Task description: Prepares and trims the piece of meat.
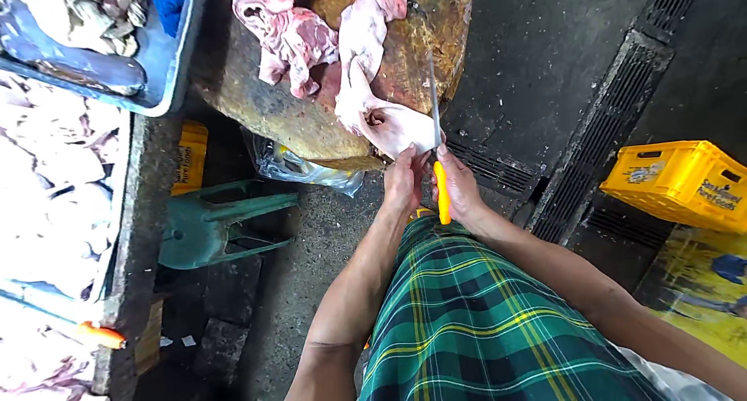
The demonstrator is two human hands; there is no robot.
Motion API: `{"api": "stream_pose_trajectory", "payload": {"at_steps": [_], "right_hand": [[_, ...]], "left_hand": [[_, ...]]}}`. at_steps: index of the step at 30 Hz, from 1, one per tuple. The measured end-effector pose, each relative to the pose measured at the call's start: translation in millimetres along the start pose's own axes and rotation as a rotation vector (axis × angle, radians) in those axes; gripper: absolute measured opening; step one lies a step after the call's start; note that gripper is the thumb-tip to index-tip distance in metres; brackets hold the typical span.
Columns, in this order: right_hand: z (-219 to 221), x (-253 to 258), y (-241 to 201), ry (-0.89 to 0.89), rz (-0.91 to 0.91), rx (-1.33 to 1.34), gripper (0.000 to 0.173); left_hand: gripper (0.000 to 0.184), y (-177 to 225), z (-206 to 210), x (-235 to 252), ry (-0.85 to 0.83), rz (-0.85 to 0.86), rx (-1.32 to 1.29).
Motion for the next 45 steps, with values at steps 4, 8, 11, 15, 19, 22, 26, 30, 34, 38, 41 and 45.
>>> {"api": "stream_pose_trajectory", "payload": {"at_steps": [4, 8, 11, 15, 19, 22, 26, 30, 34, 38, 41, 45], "right_hand": [[-59, 14, -12, 0.203, -0.074, 0.043, 0.055], [-48, 0, -16, -0.012, -0.043, -0.014, 0.054], [-11, -7, -13, -0.181, -0.031, -0.054, 0.047], [-12, 5, -9, 0.000, -0.061, -0.112, 0.048], [-76, 20, -20, 0.189, -0.075, -0.068, 0.056], [-121, 19, -26, 0.205, -0.018, -0.078, 0.056], [-142, 5, -36, 0.210, 0.013, -0.174, 0.055], [-105, -6, -41, 0.068, -0.175, -0.350, 0.049], [-47, -12, -45, -0.149, -0.352, -0.552, 0.054], [-15, 4, -46, -0.213, -0.388, -0.647, 0.065], [-11, 17, -52, -0.136, -0.422, -0.673, 0.048], [-19, 16, -61, 0.082, -0.410, -0.567, 0.043]], "left_hand": [[0.035, 8, 0, -7, 0.026, 0.039, -0.082], [0.040, 2, -7, -4, -0.017, -0.008, -0.004], [0.040, -2, -1, -1, -0.067, -0.020, 0.025], [0.041, -4, 4, -3, -0.071, -0.025, 0.014], [0.044, 6, -7, -11, -0.075, -0.027, 0.036], [0.040, 28, -27, -41, -0.040, 0.039, 0.795], [0.043, 54, -32, -78, 0.212, 0.785, 1.640], [0.044, 59, -17, -42, 0.149, 1.172, 1.758], [0.021, 60, 2, -7, -0.009, 1.162, 1.756], [0.019, 73, 16, -2, -0.045, 1.133, 1.712], [0.017, 74, 17, -2, -0.048, 1.121, 1.701], [0.018, 70, 22, -7, -0.062, 1.152, 1.692]]}}
Point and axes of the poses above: each hand's wrist, its own x-axis towards the middle knuckle, its own z-axis out of the palm, y = z × x, the point moved 4 cm from there along x, towards the middle knuckle, and after that the axes turned 2 degrees about -y, right-handed, at the moved point
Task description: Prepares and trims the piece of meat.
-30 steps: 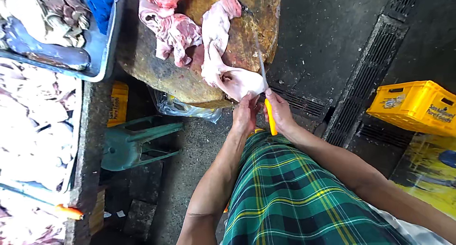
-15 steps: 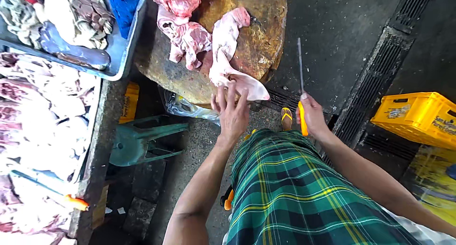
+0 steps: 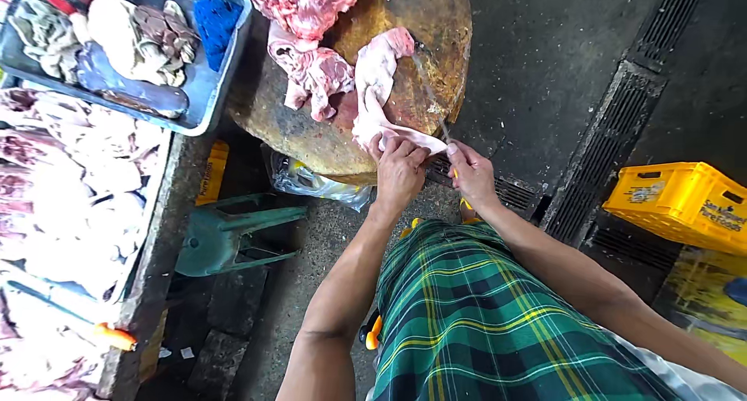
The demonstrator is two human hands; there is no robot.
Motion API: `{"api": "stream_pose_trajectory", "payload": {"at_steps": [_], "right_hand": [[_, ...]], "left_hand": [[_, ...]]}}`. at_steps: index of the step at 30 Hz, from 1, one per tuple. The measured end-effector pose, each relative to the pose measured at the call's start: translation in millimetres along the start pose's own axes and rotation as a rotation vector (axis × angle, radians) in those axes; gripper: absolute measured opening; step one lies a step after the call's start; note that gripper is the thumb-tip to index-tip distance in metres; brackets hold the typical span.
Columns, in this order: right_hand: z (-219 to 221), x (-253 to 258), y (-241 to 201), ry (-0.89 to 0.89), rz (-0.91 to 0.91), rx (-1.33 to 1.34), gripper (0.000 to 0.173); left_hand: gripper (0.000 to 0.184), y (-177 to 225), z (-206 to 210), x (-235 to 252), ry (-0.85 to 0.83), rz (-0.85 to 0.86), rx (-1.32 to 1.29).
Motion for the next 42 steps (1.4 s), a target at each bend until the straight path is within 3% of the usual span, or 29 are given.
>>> {"api": "stream_pose_trajectory", "payload": {"at_steps": [4, 7, 11, 13, 15, 18, 20, 23, 25, 27, 31, 36, 39, 42], "right_hand": [[-41, 17, 16, 0.122, 0.221, 0.184, 0.057], [-42, 11, 4, -0.043, 0.124, 0.147, 0.050], [-4, -3, -19, -0.336, -0.015, 0.010, 0.052], [1, 5, -15, -0.238, 0.048, 0.025, 0.044], [-14, 27, -12, -0.098, 0.169, 0.103, 0.051], [-61, 57, -16, -0.096, 0.291, 0.147, 0.061], [-91, 68, -18, -0.165, 0.317, 0.049, 0.061], [-106, 79, -25, -0.325, 0.235, -0.180, 0.048], [-103, 80, -34, -0.438, 0.149, -0.354, 0.052], [-87, 80, -47, -0.516, 0.047, -0.559, 0.055], [-43, 77, -66, -0.603, -0.336, -0.780, 0.047], [22, 59, -93, -0.728, -0.679, -0.773, 0.044], [49, 51, -98, -0.754, -0.736, -0.930, 0.040], [62, 58, -105, -0.677, -0.613, -1.077, 0.036]], "left_hand": [[0.018, -10, -7, -6, 0.075, -0.048, -0.043], [0.017, -10, -6, -11, 0.079, -0.064, -0.047], [0.018, -6, -2, -6, 0.075, -0.100, -0.046], [0.017, -3, -4, -4, 0.077, -0.105, -0.040], [0.018, -5, -10, -2, 0.089, -0.157, -0.043], [0.025, -25, -50, -6, 0.134, -0.544, -0.206], [0.029, -48, -77, -19, 0.340, -0.880, -0.485], [0.018, -75, -85, -46, 0.668, -1.043, -0.953], [0.018, -79, -75, -57, 0.761, -1.037, -1.142], [0.031, -79, -68, -61, 0.766, -0.985, -1.227], [0.014, -78, -55, -58, 0.824, -0.964, -1.232], [0.018, -74, -54, -51, 0.803, -1.005, -1.190], [0.021, -75, -55, -57, 0.783, -0.980, -1.171], [0.018, -79, -54, -69, 0.801, -0.988, -1.175]]}}
Point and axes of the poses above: each hand's wrist, its own x-axis towards the middle knuckle, its own z-axis out of the palm, y = z × x, the point moved 4 cm from there along x, towards the middle knuckle, and after that the axes turned 2 degrees about -y, right-handed, at the moved point
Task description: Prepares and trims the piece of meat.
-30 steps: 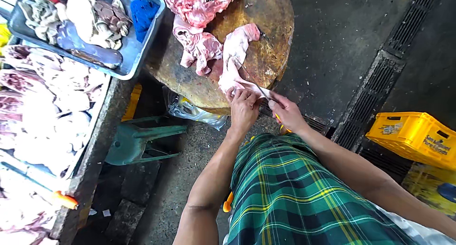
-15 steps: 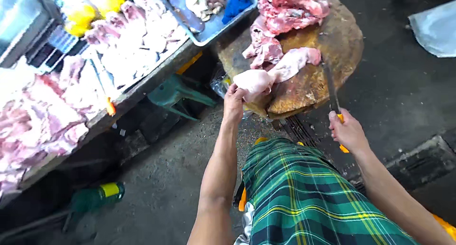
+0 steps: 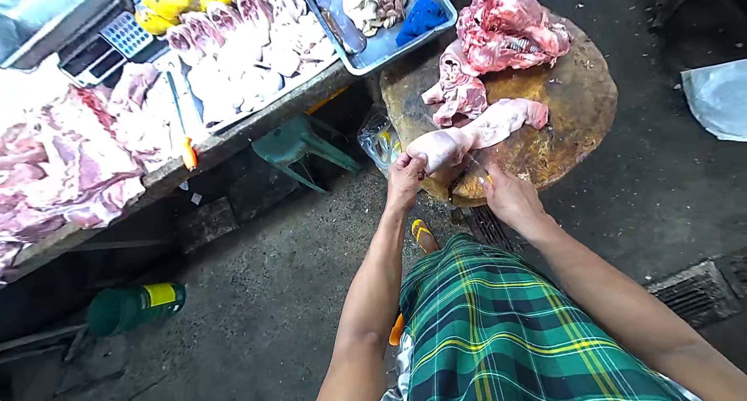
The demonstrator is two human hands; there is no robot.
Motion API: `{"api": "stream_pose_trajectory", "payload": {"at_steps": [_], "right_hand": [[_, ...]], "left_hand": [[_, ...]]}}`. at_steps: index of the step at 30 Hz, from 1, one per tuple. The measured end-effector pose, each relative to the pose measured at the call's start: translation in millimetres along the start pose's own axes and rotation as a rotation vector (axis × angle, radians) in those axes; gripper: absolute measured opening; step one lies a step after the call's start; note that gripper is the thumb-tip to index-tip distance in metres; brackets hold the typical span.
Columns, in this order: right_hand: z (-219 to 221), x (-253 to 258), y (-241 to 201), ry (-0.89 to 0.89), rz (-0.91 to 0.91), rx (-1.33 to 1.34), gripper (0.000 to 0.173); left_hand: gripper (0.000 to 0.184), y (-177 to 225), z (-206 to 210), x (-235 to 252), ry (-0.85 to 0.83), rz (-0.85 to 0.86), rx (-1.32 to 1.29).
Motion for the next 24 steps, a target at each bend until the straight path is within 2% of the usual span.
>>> {"api": "stream_pose_trajectory", "payload": {"at_steps": [3, 6, 8, 11, 15, 20, 24], "right_hand": [[-6, 5, -7, -0.017, 0.068, 0.030, 0.038], [-14, -1, -26, 0.019, 0.000, 0.029, 0.040], [-18, -6, -41, 0.043, -0.088, 0.005, 0.040], [-22, -11, -60, 0.046, -0.190, -0.046, 0.041], [-20, -14, -69, 0.019, -0.234, -0.104, 0.038], [-21, -13, -49, 0.015, -0.128, -0.050, 0.039], [-16, -20, -51, 0.000, -0.194, -0.024, 0.036]], "left_hand": [[0.015, -2, -15, 2, 0.017, -0.081, -0.057], [0.017, 5, -25, 2, -0.007, -0.063, -0.018], [0.024, 15, -28, -2, -0.033, -0.006, 0.140], [0.024, 36, -23, -13, -0.051, 0.058, 0.415], [0.029, 48, -16, -22, 0.005, 0.153, 0.727], [0.026, 40, -11, -31, 0.034, 0.281, 0.749], [0.025, 33, -8, -39, 0.076, 0.303, 0.769]]}}
Point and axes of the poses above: each hand's wrist, its own x-axis towards the middle knuckle, its own z-axis out of the palm, y = z × x, the point moved 4 cm from there along x, towards the middle knuckle, and after that the axes turned 2 degrees about -y, right-handed, at the moved point
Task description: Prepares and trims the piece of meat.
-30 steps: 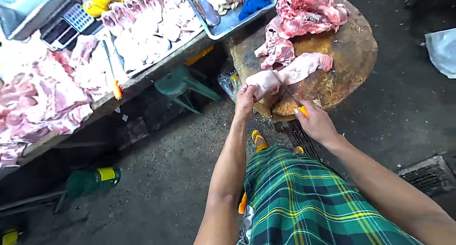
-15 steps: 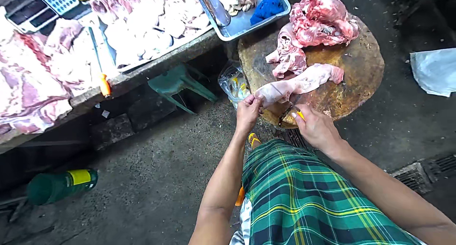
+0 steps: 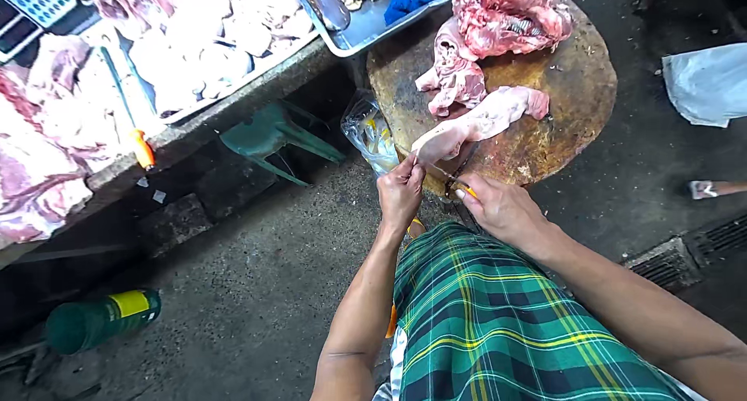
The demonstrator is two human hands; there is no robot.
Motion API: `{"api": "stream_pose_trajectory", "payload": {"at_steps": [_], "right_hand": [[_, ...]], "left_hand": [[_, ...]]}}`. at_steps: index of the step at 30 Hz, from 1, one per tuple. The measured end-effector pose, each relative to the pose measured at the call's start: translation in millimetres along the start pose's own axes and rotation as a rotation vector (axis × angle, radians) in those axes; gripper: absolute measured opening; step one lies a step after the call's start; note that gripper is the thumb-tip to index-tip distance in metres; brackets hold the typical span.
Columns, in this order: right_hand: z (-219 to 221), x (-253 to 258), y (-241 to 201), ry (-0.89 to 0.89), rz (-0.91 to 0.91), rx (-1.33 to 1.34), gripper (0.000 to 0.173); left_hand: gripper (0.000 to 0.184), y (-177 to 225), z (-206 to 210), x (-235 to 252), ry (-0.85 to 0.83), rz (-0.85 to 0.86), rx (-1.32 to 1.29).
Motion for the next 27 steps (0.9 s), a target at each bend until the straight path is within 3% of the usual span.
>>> {"api": "stream_pose_trajectory", "payload": {"at_steps": [4, 8, 12, 15, 17, 22, 27], "right_hand": [[1, 0, 17, -0.040, 0.171, 0.047, 0.037], [0, -15, 5, -0.055, 0.040, 0.035, 0.037], [1, -17, 20, -0.037, 0.130, 0.003, 0.037], [5, -23, 13, -0.042, 0.043, 0.017, 0.037], [13, -19, 17, -0.075, 0.076, 0.042, 0.035], [24, -3, 51, -0.064, 0.355, 0.100, 0.039], [20, -5, 30, -0.066, 0.101, -0.018, 0.035]], "left_hand": [[0.027, 3, 4, -10, 0.055, 0.061, 0.050], [0.024, 1, 7, -19, 0.131, 0.172, 0.128], [0.028, 4, 8, -23, 0.147, 0.224, 0.182], [0.026, 2, 9, -27, 0.156, 0.209, 0.199], [0.026, 2, 11, -28, 0.137, 0.111, 0.106], [0.023, -15, 14, -33, 0.078, -0.352, -0.483], [0.021, -35, 17, -35, 0.070, -0.421, -0.679]]}}
Point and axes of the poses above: each hand's wrist, its own x-axis towards the middle knuckle, its own z-axis out of the palm, y = z × x, the point moved 4 cm from there along x, towards the middle knuckle, and after that the axes turned 2 degrees about -y, right-handed, at the moved point
